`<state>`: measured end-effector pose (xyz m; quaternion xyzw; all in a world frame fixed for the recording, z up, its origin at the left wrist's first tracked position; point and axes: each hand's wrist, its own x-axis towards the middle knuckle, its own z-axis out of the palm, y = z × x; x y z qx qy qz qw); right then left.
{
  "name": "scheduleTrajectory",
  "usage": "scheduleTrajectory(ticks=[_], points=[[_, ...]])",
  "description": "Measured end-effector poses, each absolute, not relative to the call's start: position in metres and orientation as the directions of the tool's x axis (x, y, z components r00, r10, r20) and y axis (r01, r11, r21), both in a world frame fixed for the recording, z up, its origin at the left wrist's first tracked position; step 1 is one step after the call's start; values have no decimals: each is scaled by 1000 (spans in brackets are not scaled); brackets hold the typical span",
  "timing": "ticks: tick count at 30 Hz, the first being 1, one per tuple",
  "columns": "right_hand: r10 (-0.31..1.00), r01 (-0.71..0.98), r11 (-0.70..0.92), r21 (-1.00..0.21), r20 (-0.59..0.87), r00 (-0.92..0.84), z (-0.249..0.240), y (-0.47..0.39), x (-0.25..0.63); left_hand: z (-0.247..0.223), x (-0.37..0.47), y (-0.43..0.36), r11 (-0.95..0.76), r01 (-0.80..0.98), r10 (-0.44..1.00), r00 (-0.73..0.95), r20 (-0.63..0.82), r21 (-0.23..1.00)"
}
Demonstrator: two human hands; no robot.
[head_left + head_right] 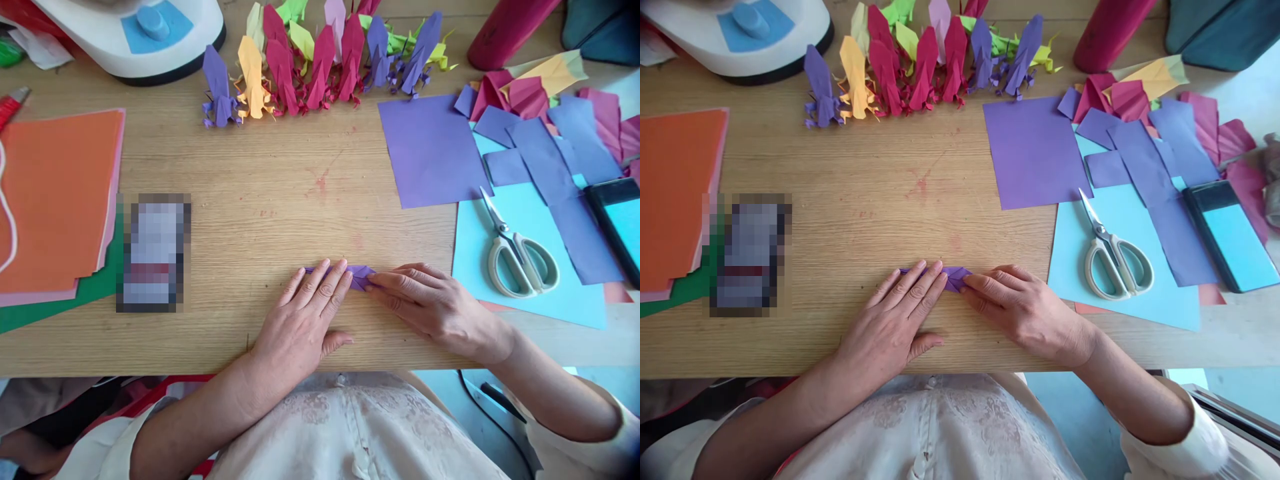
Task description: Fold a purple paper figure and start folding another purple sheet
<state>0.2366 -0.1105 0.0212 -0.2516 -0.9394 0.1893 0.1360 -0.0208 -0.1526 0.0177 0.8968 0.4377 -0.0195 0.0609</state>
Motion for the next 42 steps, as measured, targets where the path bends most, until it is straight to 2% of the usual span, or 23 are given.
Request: scheduleTrajectory(ticks=[5, 8, 11, 16, 23, 34, 38, 42], points=[[450, 358, 860, -362, 209, -868, 28, -107, 237, 20, -17, -153, -612, 789, 784, 615, -85, 57], [460, 379, 868, -322, 230, -858, 31, -108, 234, 20, -17, -153, -610, 790, 785, 612, -92, 52], [477, 409, 860, -306, 194, -857, 29, -108, 231, 19, -16, -154, -611, 790, 785, 613, -90, 54], [432, 396, 888, -235, 127, -893, 21, -107, 229, 19, -16, -154, -602, 796, 789, 606, -104, 64], [497, 466, 855, -227, 108, -861, 20, -116, 228, 18, -19, -154, -587, 804, 797, 595, -107, 99], [524, 525, 849, -60, 227, -821, 25, -134, 224, 16, -19, -155, -579, 807, 804, 589, -82, 118], [576, 573, 814, -93, 258, -776, 27, -134, 225, 13, -18, -156, -575, 809, 808, 585, -72, 120], [740, 703, 672, -233, 229, -632, 29, -125, 210, 10, -19, -157, -584, 801, 802, 594, -61, 131]])
